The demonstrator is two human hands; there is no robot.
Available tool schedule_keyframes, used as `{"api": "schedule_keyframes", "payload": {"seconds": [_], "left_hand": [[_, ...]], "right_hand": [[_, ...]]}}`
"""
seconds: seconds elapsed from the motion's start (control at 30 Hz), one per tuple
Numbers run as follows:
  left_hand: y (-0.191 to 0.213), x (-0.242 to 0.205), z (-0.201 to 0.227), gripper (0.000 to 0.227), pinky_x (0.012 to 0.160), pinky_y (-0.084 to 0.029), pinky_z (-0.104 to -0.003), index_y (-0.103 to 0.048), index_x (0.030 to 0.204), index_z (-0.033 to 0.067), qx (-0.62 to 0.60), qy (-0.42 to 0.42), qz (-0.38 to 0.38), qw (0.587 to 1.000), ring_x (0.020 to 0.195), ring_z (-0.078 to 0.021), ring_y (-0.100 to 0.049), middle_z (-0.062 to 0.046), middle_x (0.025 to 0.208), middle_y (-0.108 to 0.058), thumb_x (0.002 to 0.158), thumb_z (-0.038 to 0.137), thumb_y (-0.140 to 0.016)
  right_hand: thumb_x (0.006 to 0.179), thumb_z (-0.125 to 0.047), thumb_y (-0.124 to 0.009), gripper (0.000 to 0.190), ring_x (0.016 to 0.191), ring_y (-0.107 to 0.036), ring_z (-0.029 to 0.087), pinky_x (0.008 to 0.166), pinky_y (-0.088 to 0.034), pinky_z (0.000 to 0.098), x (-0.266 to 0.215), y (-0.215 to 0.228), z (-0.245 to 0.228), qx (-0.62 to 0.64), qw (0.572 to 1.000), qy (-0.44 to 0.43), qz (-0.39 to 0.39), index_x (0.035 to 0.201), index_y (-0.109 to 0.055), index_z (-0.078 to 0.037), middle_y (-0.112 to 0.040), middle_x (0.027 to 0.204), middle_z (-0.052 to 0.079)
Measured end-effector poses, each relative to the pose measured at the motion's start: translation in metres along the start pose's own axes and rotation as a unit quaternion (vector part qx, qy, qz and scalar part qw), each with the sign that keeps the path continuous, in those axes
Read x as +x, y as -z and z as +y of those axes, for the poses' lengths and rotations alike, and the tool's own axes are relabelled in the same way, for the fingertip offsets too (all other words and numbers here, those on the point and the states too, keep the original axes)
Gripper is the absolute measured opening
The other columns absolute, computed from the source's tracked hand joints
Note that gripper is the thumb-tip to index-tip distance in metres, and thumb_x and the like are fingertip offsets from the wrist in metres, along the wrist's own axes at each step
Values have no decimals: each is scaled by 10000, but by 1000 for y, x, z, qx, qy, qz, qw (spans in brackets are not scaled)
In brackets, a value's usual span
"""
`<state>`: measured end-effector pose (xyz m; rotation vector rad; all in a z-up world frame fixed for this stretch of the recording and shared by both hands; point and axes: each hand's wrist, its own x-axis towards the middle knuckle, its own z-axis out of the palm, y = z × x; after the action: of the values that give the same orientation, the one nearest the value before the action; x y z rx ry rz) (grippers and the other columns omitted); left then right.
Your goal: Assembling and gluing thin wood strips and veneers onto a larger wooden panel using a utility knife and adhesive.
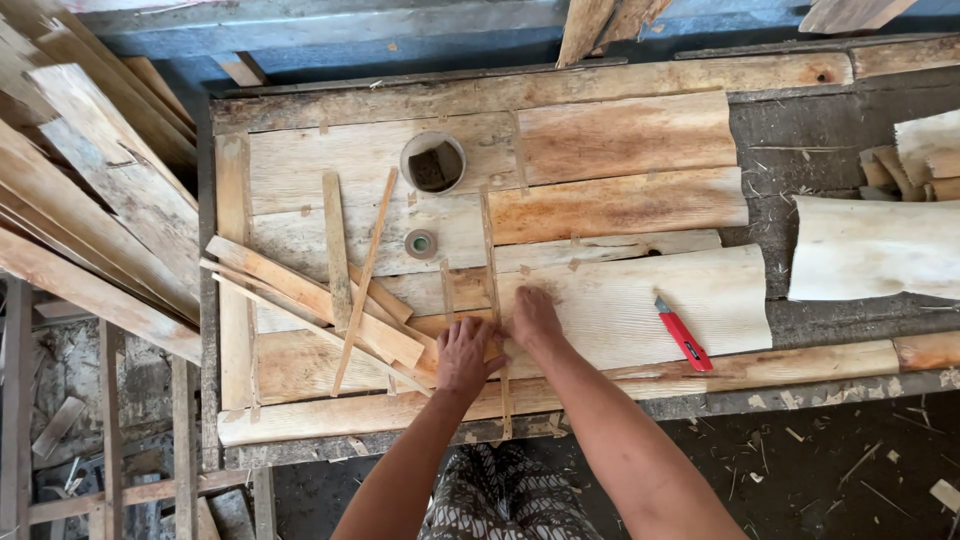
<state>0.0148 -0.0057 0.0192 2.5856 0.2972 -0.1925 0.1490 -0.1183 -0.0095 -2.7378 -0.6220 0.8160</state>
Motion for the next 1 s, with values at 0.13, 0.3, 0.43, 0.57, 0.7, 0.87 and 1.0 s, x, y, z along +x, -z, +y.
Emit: {"api": "schedule_keyframes", "payload": {"seconds": [0.13,0.3,0.43,0.57,0.7,0.87,1.0], "left_hand": [[1,3,1,687,1086,-323,-479,-574,1334,193,23,3,-17,1000,1269,-277,-458,-72,1307,-522,777,528,-794],[5,-2,1,648,1084,-341,-481,-601,1347,193,-19,-8,17,1000,1270,-279,-476,-65,1315,-537,811,503,-793],[1,2,-4,649,1066,-337,-477,-624,1317,213,-35,17,-12,999,1266,-255,-473,-47,1283,-541,750,474,-804],[-11,1,-10,510,1039,-365,-467,-647,1294,189,-17,-12,15,1000,1236,-246,-495,-42,1282,-554,836,381,-768],[-15,0,-12,444,1029,-384,-457,-656,1297,192,-18,-18,39,999,1223,-244,-509,-27,1275,-569,871,285,-741],[-18,-3,-14,467,1023,-383,-456,-659,1287,193,-13,-16,44,999,1223,-248,-508,-29,1259,-574,836,273,-750],[-13,0,-9,444,1020,-384,-449,-644,1294,188,-8,-23,48,999,1229,-247,-505,-26,1277,-566,871,277,-744]], "right_hand": [[693,-308,-953,827,1275,-531,357,1136,-401,418,-4,13,-5,0,1000,-1,-8,1283,-504,59,-562,1310,241],[763,-372,-920,641,1210,-563,342,1069,-442,420,-16,14,9,19,998,61,-3,1146,-578,12,-632,1206,196],[814,-307,-862,405,1075,-647,304,946,-524,407,-33,15,29,76,988,132,37,1028,-650,-36,-709,1056,146],[842,-258,-822,277,841,-719,278,769,-574,406,-60,15,26,154,986,66,-12,938,-653,-59,-720,890,100],[820,-217,-834,253,764,-710,302,726,-554,433,-66,-4,33,153,987,46,-14,834,-654,-39,-710,793,118],[765,-177,-859,276,817,-669,333,745,-529,452,-61,-15,29,139,988,57,32,808,-635,-22,-677,812,150],[731,-171,-891,307,847,-656,324,776,-521,451,-64,-16,27,135,991,12,24,801,-627,-32,-651,834,141]]}}
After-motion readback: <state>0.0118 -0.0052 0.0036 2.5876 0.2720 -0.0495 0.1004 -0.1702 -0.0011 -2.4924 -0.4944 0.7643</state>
